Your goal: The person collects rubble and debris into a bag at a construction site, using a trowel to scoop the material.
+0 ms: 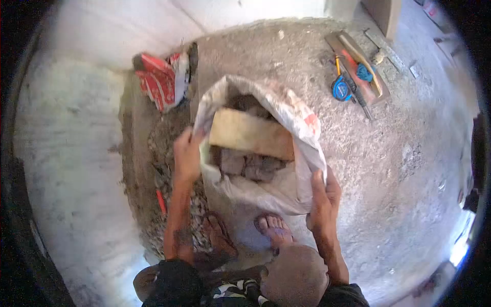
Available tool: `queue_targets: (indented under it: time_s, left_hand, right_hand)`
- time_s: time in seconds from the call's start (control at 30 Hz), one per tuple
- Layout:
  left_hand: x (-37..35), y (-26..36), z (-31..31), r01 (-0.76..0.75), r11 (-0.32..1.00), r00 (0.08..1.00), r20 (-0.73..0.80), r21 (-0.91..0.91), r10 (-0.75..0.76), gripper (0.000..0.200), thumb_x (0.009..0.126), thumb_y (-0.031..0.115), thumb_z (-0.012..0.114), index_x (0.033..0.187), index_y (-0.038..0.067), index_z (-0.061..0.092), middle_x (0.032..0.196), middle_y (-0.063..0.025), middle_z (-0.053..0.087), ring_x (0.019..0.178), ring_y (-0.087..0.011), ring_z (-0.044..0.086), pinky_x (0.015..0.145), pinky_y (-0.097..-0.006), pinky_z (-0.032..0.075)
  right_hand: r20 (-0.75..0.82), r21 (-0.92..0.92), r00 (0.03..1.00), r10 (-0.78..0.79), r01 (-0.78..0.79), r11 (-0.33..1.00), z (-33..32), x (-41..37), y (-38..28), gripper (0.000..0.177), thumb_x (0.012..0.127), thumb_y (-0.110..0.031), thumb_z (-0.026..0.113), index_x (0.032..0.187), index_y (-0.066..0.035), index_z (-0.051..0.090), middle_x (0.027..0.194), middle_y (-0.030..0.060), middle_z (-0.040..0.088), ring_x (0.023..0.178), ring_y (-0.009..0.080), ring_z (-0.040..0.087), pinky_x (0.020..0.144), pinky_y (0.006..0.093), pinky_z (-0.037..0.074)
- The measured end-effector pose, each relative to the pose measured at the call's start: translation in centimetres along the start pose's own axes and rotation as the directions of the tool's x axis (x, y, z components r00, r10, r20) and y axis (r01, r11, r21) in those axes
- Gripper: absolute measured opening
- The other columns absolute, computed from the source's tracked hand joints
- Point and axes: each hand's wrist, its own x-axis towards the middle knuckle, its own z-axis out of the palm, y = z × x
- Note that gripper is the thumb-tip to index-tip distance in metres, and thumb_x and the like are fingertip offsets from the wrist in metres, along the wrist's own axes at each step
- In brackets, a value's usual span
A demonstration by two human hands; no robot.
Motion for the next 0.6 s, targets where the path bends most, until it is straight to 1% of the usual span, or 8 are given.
queue_targets:
  time_s: [0.1, 0.13, 0.23, 0.3, 0.37, 0.5, 0.57, 0.6]
  left_hand:
    - [-2.6, 3.1, 1.6, -0.099, 0.987, 0.994, 0.037, -0.124, 0.104, 0.021, 0.092, 0.020, 0.058, 0.095, 0.000, 0.063, 0.072, -0.0006, 0.054, 0.067, -0.0083, 0.048, 0.061, -0.0272, 0.041]
    - [-3.1, 5.0, 1.7, -0.077, 0.971, 0.995, 0.049, -0.224, 0.090, 0.019, 0.091, 0.019, 0.060, 0.090, 0.000, 0.062, 0.069, 0.0004, 0.051, 0.064, -0.0074, 0.045, 0.058, -0.0263, 0.039]
    - [-2.9, 7.8, 0.9, -0.271, 0.948, 0.962, -0.070, -0.164, 0.263, 0.022, 0.088, 0.018, 0.065, 0.077, 0.000, 0.059, 0.062, 0.0025, 0.046, 0.057, -0.0058, 0.040, 0.051, -0.0249, 0.034]
    - [-0.4, 7.5, -0.2, -0.353, 0.912, 0.935, -0.115, -0.209, 0.336, 0.026, 0.088, 0.020, 0.064, 0.073, 0.000, 0.057, 0.060, 0.0021, 0.047, 0.057, -0.0061, 0.041, 0.051, -0.0251, 0.034]
    - [1.8, 6.1, -1.7, -0.264, 0.948, 0.962, -0.124, -0.179, 0.245, 0.026, 0.088, 0.020, 0.064, 0.073, 0.000, 0.058, 0.059, 0.0016, 0.047, 0.058, -0.0068, 0.041, 0.052, -0.0265, 0.035]
    - [6.9, 1.3, -3.5, -0.267, 0.954, 0.961, -0.105, -0.139, 0.254, 0.026, 0.088, 0.021, 0.064, 0.074, -0.001, 0.058, 0.058, -0.0006, 0.048, 0.058, -0.0087, 0.042, 0.053, -0.0284, 0.036]
    - [6.6, 3.5, -5.1, -0.376, 0.926, 0.926, 0.001, 0.039, 0.377, 0.028, 0.086, 0.021, 0.065, 0.073, -0.002, 0.056, 0.058, -0.0078, 0.049, 0.058, -0.0113, 0.043, 0.054, -0.0308, 0.038]
    - [5.5, 4.6, -5.8, -0.448, 0.862, 0.894, 0.105, 0.239, 0.435, 0.029, 0.086, 0.021, 0.065, 0.073, -0.002, 0.052, 0.061, -0.0152, 0.048, 0.057, -0.0143, 0.044, 0.056, -0.0329, 0.039]
  right_hand:
    - [-0.387, -0.221, 0.916, -0.110, 0.024, 0.975, -4.7, 3.8, 1.9, 0.060, 0.096, -0.037, 0.052, 0.137, 0.006, 0.041, 0.135, 0.0292, 0.046, 0.129, 0.0348, 0.041, 0.107, 0.0450, 0.033]
    - [-0.381, -0.078, 0.899, -0.214, 0.199, 0.977, -6.6, 6.1, 2.7, 0.061, 0.096, -0.037, 0.052, 0.137, 0.006, 0.041, 0.132, 0.0290, 0.048, 0.125, 0.0332, 0.045, 0.106, 0.0425, 0.034]
    - [-0.398, -0.427, 0.872, -0.287, 0.101, 0.899, -8.4, 11.6, -2.4, 0.055, 0.095, -0.032, 0.055, 0.135, 0.005, 0.045, 0.120, 0.0235, 0.059, 0.109, 0.0277, 0.058, 0.096, 0.0378, 0.044]
    - [-0.232, -0.163, 0.924, -0.304, 0.271, 0.949, -4.3, 11.0, -6.7, 0.047, 0.094, -0.026, 0.056, 0.130, 0.003, 0.051, 0.103, 0.0149, 0.065, 0.092, 0.0226, 0.062, 0.083, 0.0349, 0.049]
    - [-0.109, -0.406, 0.870, -0.480, 0.402, 0.821, 0.9, 8.8, -6.3, 0.035, 0.093, -0.021, 0.057, 0.120, 0.001, 0.059, 0.088, 0.0047, 0.064, 0.077, 0.0159, 0.057, 0.070, 0.0313, 0.047]
    - [0.055, -0.555, 0.886, -0.460, 0.411, 0.723, 7.6, 6.9, -8.8, 0.041, 0.092, -0.024, 0.058, 0.121, 0.006, 0.058, 0.109, 0.0120, 0.065, 0.107, 0.0180, 0.056, 0.096, 0.0316, 0.039]
    - [-0.099, -0.258, 0.933, -0.347, 0.313, 0.914, 5.4, 7.3, -9.9, 0.042, 0.092, -0.024, 0.058, 0.122, 0.005, 0.058, 0.111, 0.0132, 0.064, 0.109, 0.0189, 0.055, 0.098, 0.0319, 0.038]
    - [-0.188, -0.416, 0.901, -0.390, 0.287, 0.863, 4.8, 6.2, -9.6, 0.037, 0.091, -0.025, 0.059, 0.115, 0.003, 0.062, 0.106, 0.0113, 0.065, 0.101, 0.0176, 0.056, 0.092, 0.0292, 0.040]
